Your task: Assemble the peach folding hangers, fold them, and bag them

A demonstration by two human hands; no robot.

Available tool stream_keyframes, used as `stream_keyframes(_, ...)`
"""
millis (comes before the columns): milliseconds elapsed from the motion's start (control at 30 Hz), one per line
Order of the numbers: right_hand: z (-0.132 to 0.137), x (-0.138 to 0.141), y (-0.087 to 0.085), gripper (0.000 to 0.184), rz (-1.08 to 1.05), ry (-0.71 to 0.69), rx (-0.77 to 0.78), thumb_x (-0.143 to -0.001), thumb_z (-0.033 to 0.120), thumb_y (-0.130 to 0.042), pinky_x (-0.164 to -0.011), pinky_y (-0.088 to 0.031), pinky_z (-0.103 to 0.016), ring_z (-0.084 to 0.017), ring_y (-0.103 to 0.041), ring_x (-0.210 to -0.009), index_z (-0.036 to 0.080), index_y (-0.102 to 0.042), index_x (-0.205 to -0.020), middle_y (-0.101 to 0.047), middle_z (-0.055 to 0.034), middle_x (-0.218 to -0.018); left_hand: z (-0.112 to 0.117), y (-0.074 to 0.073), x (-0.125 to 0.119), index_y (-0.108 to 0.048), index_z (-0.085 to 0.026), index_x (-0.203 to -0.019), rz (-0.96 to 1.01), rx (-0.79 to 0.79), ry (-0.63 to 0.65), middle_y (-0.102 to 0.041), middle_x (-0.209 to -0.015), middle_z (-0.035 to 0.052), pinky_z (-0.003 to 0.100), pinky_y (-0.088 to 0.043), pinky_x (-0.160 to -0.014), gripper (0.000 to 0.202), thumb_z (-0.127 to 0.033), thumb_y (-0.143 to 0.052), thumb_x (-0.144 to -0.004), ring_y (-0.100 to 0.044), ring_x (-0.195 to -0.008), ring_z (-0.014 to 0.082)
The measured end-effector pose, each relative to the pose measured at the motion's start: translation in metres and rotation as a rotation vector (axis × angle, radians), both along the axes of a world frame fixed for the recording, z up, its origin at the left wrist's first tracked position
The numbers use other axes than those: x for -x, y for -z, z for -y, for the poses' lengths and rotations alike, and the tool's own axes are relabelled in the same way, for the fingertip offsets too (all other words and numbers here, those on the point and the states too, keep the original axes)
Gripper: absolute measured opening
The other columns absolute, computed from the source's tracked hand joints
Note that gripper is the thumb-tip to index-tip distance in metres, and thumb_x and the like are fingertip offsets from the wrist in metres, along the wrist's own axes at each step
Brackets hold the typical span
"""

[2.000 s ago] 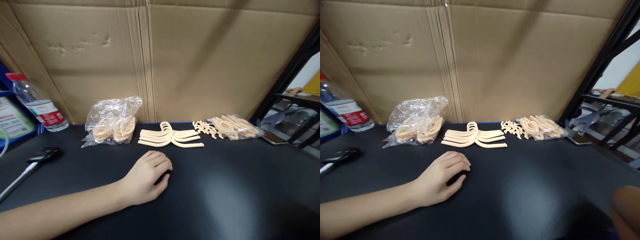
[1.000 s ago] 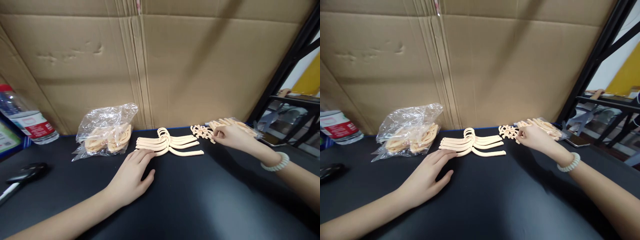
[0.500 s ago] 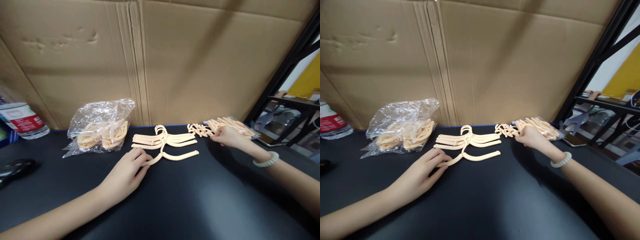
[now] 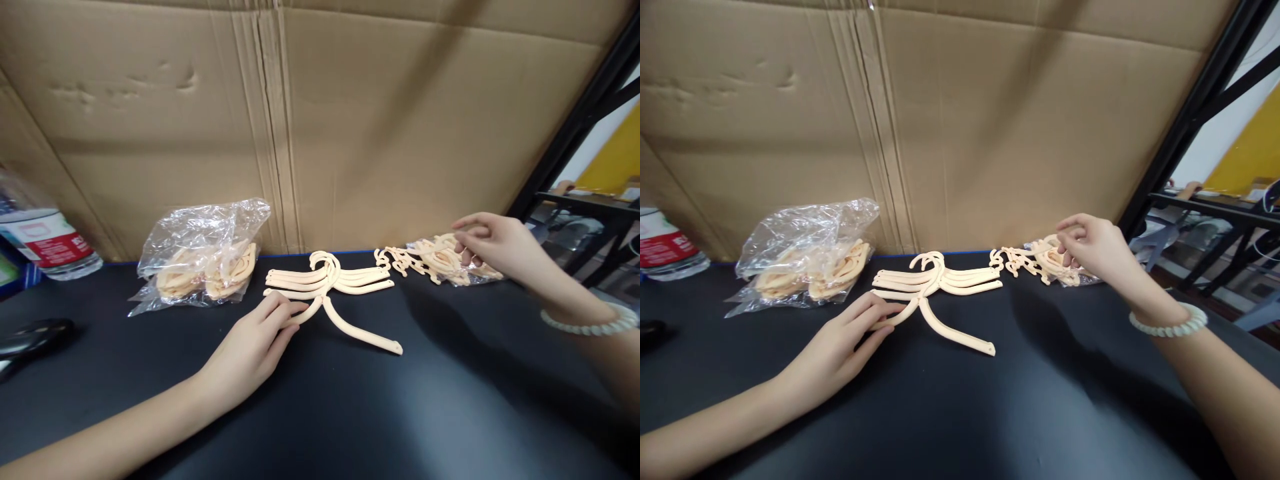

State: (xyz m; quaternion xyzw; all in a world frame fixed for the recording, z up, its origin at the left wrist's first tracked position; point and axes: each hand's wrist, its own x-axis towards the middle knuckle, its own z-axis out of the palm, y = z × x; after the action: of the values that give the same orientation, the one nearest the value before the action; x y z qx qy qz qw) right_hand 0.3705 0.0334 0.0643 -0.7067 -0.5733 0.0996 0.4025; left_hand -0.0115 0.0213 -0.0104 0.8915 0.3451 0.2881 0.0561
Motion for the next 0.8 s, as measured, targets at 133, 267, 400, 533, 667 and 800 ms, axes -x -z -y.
stream_keyframes(133, 0.003, 0.000, -0.002, 0.026, -0.156, -0.090, 0.100, -0.087, 0.013, -0.046, -0.041, -0.043, -0.021, -0.009, -0.052, -0.043, 0.011, -0.062, -0.108, -0.059, -0.0028, -0.063, 0.000, 0.000, 0.000, -0.058, -0.021, -0.118, 0.003, 0.000, 0.008, -0.058, -0.101, 0.0064, 0.030, -0.053, -0.081, 0.027, -0.020, -0.040, -0.098, -0.063, -0.091, 0.0192)
stream_keyframes(267, 0.000, 0.010, 0.012, 0.006, -0.279, -0.354, 0.304, -0.082, 0.017, -0.053, -0.042, -0.042, -0.019, -0.010, -0.054, -0.052, 0.018, -0.058, -0.085, -0.056, 0.0002, -0.063, 0.000, -0.001, 0.000, -0.057, -0.021, -0.118, 0.007, 0.015, 0.017, -0.057, -0.102, 0.0062, 0.030, -0.051, -0.085, 0.026, -0.019, -0.040, -0.099, -0.061, -0.094, 0.0189)
stream_keyframes(400, 0.001, 0.025, 0.029, 0.013, -0.349, -0.511, 0.410, -0.080, 0.026, -0.062, -0.055, -0.050, -0.019, -0.013, -0.062, -0.069, 0.020, -0.051, -0.085, -0.064, -0.0011, -0.070, 0.000, 0.000, 0.000, -0.057, -0.021, -0.119, -0.009, 0.045, 0.006, -0.056, -0.103, 0.0063, 0.032, -0.051, -0.086, 0.026, -0.021, -0.039, -0.100, -0.060, -0.096, 0.0196)
stream_keyframes(533, 0.001, 0.033, 0.042, 0.028, -0.569, -0.625, 0.469, -0.081, 0.027, -0.067, -0.061, -0.052, -0.019, -0.012, -0.064, -0.074, 0.019, -0.054, -0.104, -0.067, -0.0025, -0.079, 0.000, 0.000, 0.000, -0.057, -0.022, -0.117, 0.012, 0.048, -0.004, -0.056, -0.105, 0.0063, 0.031, -0.050, -0.087, 0.025, -0.022, -0.039, -0.100, -0.059, -0.099, 0.0200)
stream_keyframes(667, 0.000, 0.037, 0.049, 0.017, -0.842, -0.620, 0.414, -0.080, 0.021, -0.069, -0.083, -0.056, -0.025, -0.016, -0.069, -0.089, 0.018, -0.056, -0.090, -0.064, -0.0021, -0.085, 0.000, 0.000, 0.001, -0.056, -0.023, -0.119, 0.047, 0.057, -0.008, -0.056, -0.108, 0.0052, 0.029, -0.051, -0.087, 0.025, -0.022, -0.041, -0.100, -0.059, -0.101, 0.0187)
stream_keyframes(800, -0.001, 0.043, 0.053, 0.018, -1.048, -0.589, 0.411, -0.078, 0.009, -0.068, -0.097, -0.054, -0.036, -0.020, -0.070, -0.095, 0.019, -0.054, -0.085, -0.061, -0.0004, -0.084, 0.000, 0.000, 0.000, -0.056, -0.024, -0.121, 0.062, 0.052, -0.005, -0.057, -0.111, 0.0048, 0.028, -0.051, -0.088, 0.026, -0.021, -0.042, -0.099, -0.060, -0.101, 0.0182)
